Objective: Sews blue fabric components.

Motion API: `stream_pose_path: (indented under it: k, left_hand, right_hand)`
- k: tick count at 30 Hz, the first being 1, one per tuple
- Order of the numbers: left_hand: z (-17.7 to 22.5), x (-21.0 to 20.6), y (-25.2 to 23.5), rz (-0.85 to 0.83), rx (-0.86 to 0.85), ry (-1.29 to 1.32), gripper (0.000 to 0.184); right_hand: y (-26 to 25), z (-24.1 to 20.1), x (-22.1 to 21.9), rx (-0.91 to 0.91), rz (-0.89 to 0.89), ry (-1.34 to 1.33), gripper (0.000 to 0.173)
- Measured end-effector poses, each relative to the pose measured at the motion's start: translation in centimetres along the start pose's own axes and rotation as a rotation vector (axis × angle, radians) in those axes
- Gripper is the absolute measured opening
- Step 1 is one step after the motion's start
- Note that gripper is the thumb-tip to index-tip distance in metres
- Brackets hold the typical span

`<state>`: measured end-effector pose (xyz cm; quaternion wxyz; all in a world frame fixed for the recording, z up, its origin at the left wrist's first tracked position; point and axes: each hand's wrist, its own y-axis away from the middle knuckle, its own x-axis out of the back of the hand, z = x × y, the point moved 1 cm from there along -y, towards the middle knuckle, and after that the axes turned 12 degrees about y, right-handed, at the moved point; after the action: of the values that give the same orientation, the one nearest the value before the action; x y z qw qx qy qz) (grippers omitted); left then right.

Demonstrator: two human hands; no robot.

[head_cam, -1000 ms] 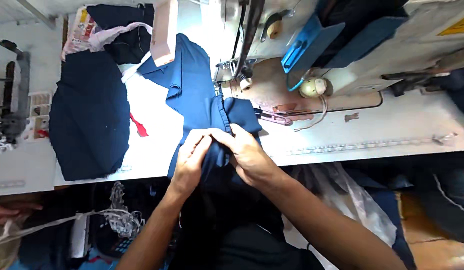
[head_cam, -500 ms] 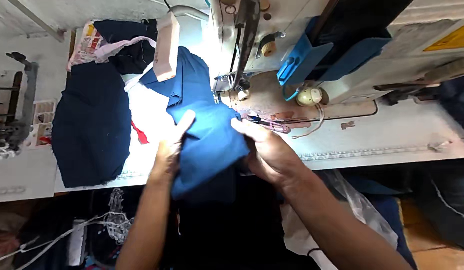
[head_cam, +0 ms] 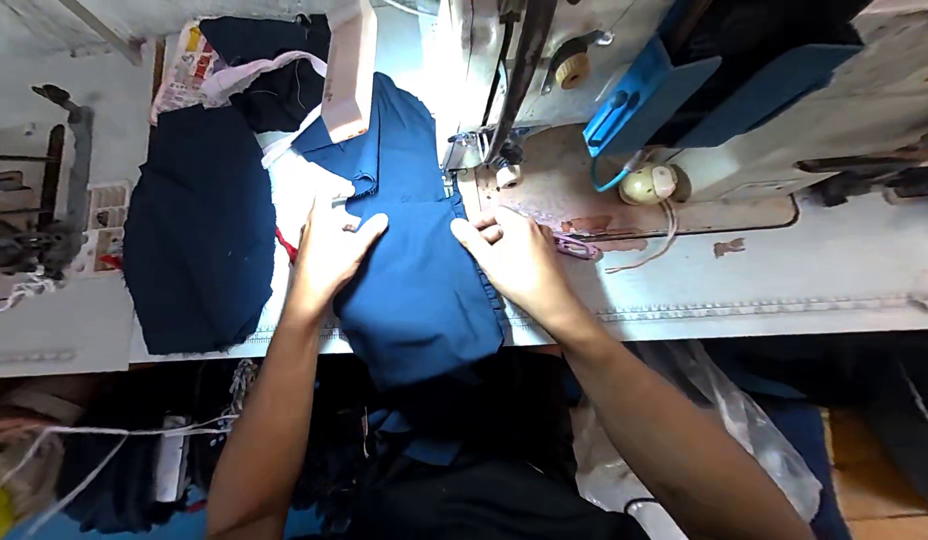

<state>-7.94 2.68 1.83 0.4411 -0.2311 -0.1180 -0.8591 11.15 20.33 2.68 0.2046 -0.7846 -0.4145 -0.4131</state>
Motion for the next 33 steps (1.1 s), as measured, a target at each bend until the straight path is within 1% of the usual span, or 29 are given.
stream_pose_path:
  k: [1,2,4,6,7,8,10,12,16,20,23,25,27,28,29,30,31,33]
  left_hand:
    - [0.2,-0.3,-0.1,0.017,-0.043,0.049,0.057]
    - [0.4,-0.4,0.1,0.014,-0.097,0.097,0.059]
    - [0.7,-0.3,0.4,-0.005,-0.170,0.193,0.062]
    - [0.3,-0.3,0.5,-0.030,-0.138,0.262,0.066]
    - [0.1,-0.4,0.4,-0.040,-0.107,0.267,0.070]
    - [0.0,-0.5,0.2,-0.040,-0.085,0.254,0.069]
    - [-0.3,-0.8,-0.5,-0.013,-0.099,0.182,0.062]
    - [-0.3,-0.8,-1.1,0.021,-0.128,0.110,0.056]
    - [-0.1,-0.1,-1.9,0.101,-0.172,0.006,0.043]
    - [0.2,0.0,-2.4,0.078,-0.113,-0.141,0.041]
    - [0.2,-0.2,-2.8,0.037,-0.133,-0.325,0.044]
    - [0.0,-0.5,-3.0,0.001,-0.264,-0.440,0.041]
    - [0.3,-0.8,-3.1,-0.092,-0.504,-0.542,0.030]
    - [0.6,-0.9,-3.2,-0.161,-0.669,-0.541,0.027]
    - [0.7,-1.1,-3.4,-0.258,-0.826,-0.521,0.031]
    - [0.7,-1.4,-3.5,-0.371,-0.943,-0.472,0.037]
    - [0.5,-1.8,-3.7,-0.471,-1.003,-0.379,0.043]
    - [0.0,-2.5,-3.9,-0.589,-0.981,-0.182,0.043]
  right_hand:
    - [-0.8,-0.1,-0.4,0.016,0.043,0.014,0.038]
    - [-1.4,-0.2,-0.7,0.023,0.068,0.015,0.032]
    - [-1.7,0.2,-0.9,0.021,0.069,0.005,0.029]
    - [-1.0,0.6,-0.7,0.014,0.027,-0.010,0.027]
    - [-0.7,0.6,-0.6,0.027,0.015,0.001,0.024]
    - [-0.5,0.6,-0.6,0.056,0.011,0.029,0.025]
    - [-0.6,0.3,-0.8,0.146,0.047,0.089,0.033]
    - [-0.6,-0.2,-0.7,0.191,0.053,0.121,0.037]
    - [-0.6,-0.3,-0.6,0.176,0.047,0.122,0.032]
    - [-0.8,-0.5,-1.6,0.188,0.065,0.178,0.032]
    - [-1.0,-0.3,-2.4,0.226,0.139,0.304,0.029]
    - [-1.3,0.1,-2.6,0.262,0.175,0.400,0.027]
    - [-1.4,0.6,-2.6,0.331,0.173,0.457,0.028]
    - [-1.5,0.9,-2.6,0.378,0.166,0.467,0.029]
    - [-1.6,1.1,-2.6,0.426,0.160,0.472,0.030]
    - [-1.6,1.2,-2.6,0.461,0.152,0.474,0.029]
    - [-1.7,1.4,-2.6,0.474,0.145,0.471,0.029]
    - [-1.8,1.5,-2.6,0.466,0.141,0.462,0.028]
